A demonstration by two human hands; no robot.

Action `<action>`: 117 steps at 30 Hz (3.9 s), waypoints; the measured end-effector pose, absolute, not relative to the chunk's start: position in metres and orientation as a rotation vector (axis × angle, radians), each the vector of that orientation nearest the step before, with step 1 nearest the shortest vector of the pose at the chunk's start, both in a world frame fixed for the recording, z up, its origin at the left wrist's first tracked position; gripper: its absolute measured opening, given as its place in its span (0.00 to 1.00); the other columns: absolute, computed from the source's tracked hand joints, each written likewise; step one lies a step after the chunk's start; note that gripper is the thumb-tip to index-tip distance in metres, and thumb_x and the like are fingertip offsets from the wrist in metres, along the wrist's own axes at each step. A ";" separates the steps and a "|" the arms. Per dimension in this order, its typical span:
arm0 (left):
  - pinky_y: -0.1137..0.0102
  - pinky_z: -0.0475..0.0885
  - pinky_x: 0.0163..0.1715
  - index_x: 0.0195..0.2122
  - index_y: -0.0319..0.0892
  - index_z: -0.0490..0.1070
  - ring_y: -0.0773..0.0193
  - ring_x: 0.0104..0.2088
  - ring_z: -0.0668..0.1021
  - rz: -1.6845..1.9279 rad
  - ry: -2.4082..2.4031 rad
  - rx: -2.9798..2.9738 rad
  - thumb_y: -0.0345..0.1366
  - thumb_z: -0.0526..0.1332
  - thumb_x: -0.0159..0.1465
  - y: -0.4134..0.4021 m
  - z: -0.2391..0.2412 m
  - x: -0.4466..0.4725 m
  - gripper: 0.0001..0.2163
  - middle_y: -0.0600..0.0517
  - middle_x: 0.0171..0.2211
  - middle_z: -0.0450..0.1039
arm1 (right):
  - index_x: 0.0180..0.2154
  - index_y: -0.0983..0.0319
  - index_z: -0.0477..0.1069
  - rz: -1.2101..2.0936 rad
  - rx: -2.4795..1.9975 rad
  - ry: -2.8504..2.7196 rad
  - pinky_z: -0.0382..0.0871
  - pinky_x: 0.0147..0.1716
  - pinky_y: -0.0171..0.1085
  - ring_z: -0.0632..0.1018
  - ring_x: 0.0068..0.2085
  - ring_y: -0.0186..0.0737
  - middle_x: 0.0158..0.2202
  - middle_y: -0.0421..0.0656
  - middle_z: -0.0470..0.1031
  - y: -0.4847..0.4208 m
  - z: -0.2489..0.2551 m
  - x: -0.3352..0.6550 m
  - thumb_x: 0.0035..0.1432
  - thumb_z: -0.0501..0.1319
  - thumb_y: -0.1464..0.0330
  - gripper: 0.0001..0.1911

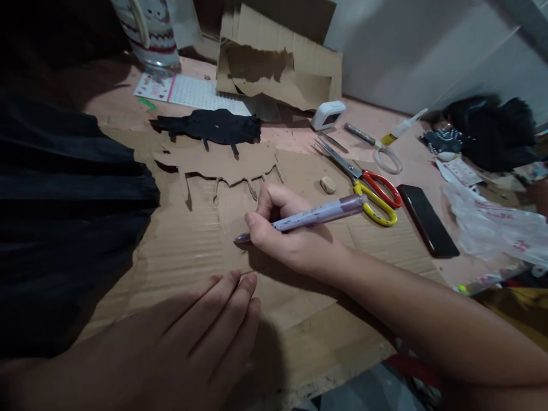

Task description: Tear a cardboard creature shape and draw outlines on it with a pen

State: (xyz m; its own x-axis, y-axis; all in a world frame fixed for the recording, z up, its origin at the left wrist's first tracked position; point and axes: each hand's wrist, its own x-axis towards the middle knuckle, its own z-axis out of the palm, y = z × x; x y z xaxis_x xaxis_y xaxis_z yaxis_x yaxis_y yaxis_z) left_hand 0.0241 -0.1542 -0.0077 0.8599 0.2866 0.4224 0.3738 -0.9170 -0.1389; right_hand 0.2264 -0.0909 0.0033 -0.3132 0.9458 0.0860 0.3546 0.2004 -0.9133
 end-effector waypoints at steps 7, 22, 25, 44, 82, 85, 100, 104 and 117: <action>0.63 0.75 0.43 0.52 0.35 0.77 0.56 0.43 0.83 -0.582 -0.439 -2.814 0.29 0.52 0.71 -0.151 -0.010 0.023 0.16 0.42 0.46 0.83 | 0.27 0.57 0.59 0.987 -1.244 -1.880 0.59 0.22 0.34 0.67 0.22 0.32 0.20 0.34 0.66 -0.091 0.007 0.224 0.62 0.61 0.69 0.14; 0.65 0.75 0.43 0.50 0.35 0.77 0.56 0.44 0.82 -0.566 -0.453 -2.841 0.26 0.49 0.71 -0.150 -0.008 0.022 0.17 0.44 0.46 0.83 | 0.25 0.57 0.59 0.969 -1.311 -1.877 0.59 0.21 0.33 0.66 0.22 0.32 0.20 0.35 0.65 -0.092 0.011 0.223 0.60 0.61 0.68 0.13; 0.64 0.74 0.44 0.51 0.34 0.77 0.55 0.45 0.82 -0.535 -0.483 -2.841 0.26 0.50 0.71 -0.150 -0.009 0.023 0.16 0.42 0.48 0.82 | 0.25 0.57 0.60 0.951 -1.325 -1.882 0.59 0.21 0.33 0.66 0.22 0.32 0.20 0.35 0.65 -0.092 0.012 0.223 0.59 0.62 0.69 0.13; 0.61 0.72 0.46 0.50 0.32 0.77 0.53 0.46 0.82 -0.568 -0.468 -2.863 0.28 0.50 0.71 -0.153 -0.009 0.020 0.16 0.39 0.48 0.82 | 0.25 0.57 0.57 0.985 -1.324 -1.898 0.59 0.23 0.35 0.66 0.25 0.34 0.22 0.36 0.64 -0.093 0.012 0.228 0.59 0.62 0.67 0.15; 0.60 0.70 0.49 0.51 0.32 0.74 0.52 0.50 0.81 -0.596 -0.487 -2.872 0.28 0.50 0.72 -0.155 -0.014 0.021 0.15 0.40 0.51 0.81 | 0.25 0.58 0.61 1.085 -1.353 -1.938 0.57 0.20 0.31 0.66 0.21 0.30 0.20 0.34 0.67 -0.094 0.015 0.245 0.59 0.64 0.68 0.14; 0.61 0.70 0.49 0.51 0.33 0.75 0.53 0.50 0.82 -0.586 -0.488 -2.878 0.27 0.49 0.71 -0.155 -0.013 0.022 0.16 0.41 0.51 0.81 | 0.26 0.59 0.61 1.109 -1.341 -1.948 0.58 0.20 0.31 0.67 0.22 0.30 0.20 0.35 0.68 -0.094 0.015 0.245 0.59 0.64 0.67 0.14; 0.62 0.69 0.50 0.50 0.34 0.75 0.54 0.50 0.81 -0.629 -0.558 -2.829 0.27 0.50 0.71 -0.157 -0.015 0.021 0.15 0.42 0.50 0.82 | 0.25 0.58 0.60 1.096 -1.415 -1.943 0.55 0.17 0.31 0.65 0.20 0.30 0.18 0.35 0.68 -0.094 0.021 0.245 0.57 0.62 0.68 0.13; 0.61 0.68 0.51 0.50 0.35 0.74 0.54 0.50 0.81 -0.663 -0.547 -2.815 0.27 0.49 0.71 -0.155 -0.017 0.024 0.15 0.43 0.49 0.82 | 0.24 0.58 0.60 1.071 -1.425 -1.952 0.56 0.18 0.31 0.66 0.21 0.30 0.19 0.34 0.67 -0.094 0.021 0.245 0.56 0.62 0.69 0.12; 0.62 0.67 0.51 0.49 0.35 0.74 0.55 0.49 0.80 -0.703 -0.541 -2.793 0.27 0.48 0.71 -0.156 -0.019 0.023 0.15 0.43 0.48 0.82 | 0.23 0.58 0.58 1.029 -1.475 -1.957 0.57 0.20 0.31 0.67 0.21 0.30 0.18 0.34 0.64 -0.093 0.027 0.249 0.54 0.60 0.71 0.13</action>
State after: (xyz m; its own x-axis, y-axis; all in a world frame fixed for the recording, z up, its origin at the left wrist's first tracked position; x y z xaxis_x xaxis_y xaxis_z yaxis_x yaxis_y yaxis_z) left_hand 0.0226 -0.1558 -0.0189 0.8187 0.2978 0.4910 0.3984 -0.9103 -0.1122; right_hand 0.2487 -0.0925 0.0266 -0.3048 0.9503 -0.0628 0.5903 0.1367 -0.7955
